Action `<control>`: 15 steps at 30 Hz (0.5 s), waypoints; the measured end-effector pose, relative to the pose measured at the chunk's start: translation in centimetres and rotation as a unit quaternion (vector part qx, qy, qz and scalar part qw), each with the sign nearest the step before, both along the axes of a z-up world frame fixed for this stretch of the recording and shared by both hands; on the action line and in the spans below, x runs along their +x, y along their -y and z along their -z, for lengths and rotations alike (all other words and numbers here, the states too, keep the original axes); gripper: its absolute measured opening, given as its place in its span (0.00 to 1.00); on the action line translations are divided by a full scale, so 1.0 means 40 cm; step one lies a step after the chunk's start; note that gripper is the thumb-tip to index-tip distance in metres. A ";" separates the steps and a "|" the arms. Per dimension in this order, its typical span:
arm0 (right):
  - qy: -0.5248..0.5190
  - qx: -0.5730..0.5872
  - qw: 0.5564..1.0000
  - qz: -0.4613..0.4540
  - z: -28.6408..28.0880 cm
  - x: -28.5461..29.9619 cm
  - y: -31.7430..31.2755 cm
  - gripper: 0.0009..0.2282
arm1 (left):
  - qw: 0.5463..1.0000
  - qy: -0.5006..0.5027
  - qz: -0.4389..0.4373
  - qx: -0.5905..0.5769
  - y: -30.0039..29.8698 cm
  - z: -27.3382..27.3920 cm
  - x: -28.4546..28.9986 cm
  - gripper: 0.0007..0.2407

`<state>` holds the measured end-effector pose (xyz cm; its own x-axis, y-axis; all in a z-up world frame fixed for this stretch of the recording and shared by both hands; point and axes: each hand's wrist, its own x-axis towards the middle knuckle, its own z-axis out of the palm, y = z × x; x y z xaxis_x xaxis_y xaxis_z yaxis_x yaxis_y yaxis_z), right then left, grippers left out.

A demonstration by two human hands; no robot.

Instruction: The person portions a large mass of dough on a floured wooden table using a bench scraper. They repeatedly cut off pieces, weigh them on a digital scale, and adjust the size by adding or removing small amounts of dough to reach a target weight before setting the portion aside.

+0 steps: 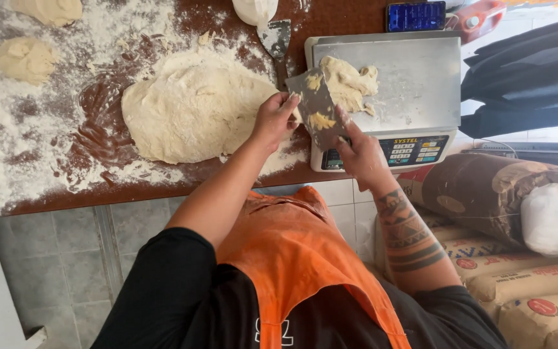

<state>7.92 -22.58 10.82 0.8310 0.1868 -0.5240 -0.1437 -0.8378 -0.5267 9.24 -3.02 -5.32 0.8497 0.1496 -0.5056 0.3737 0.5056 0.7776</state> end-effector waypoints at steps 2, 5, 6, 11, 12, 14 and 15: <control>0.003 0.018 1.000 0.002 0.000 -0.022 0.016 0.26 | 1.000 -0.005 0.010 0.017 -0.042 -0.004 -0.030 0.11; 0.016 0.020 0.999 0.019 -0.014 -0.051 0.048 0.25 | 0.999 -0.014 -0.016 0.039 -0.132 -0.087 -0.075 0.09; 0.029 0.050 0.997 0.058 -0.006 -0.058 0.070 0.25 | 0.998 -0.026 -0.049 0.037 -0.172 -0.130 -0.085 0.09; 0.084 0.087 0.980 0.158 -0.097 -0.089 0.158 0.26 | 0.988 -0.020 -0.151 -0.006 -0.351 -0.367 -0.132 0.06; 0.093 0.114 0.972 0.181 -0.097 -0.087 0.177 0.28 | 0.979 0.046 -0.188 0.067 -0.384 -0.436 -0.138 0.09; 0.106 0.137 0.962 0.211 -0.099 -0.090 0.209 0.29 | 0.960 0.115 -0.217 0.134 -0.452 -0.536 -0.161 0.11; 0.118 0.172 0.953 0.222 -0.099 -0.094 0.222 0.29 | 0.910 0.206 -0.219 0.287 -0.486 -0.566 -0.179 0.13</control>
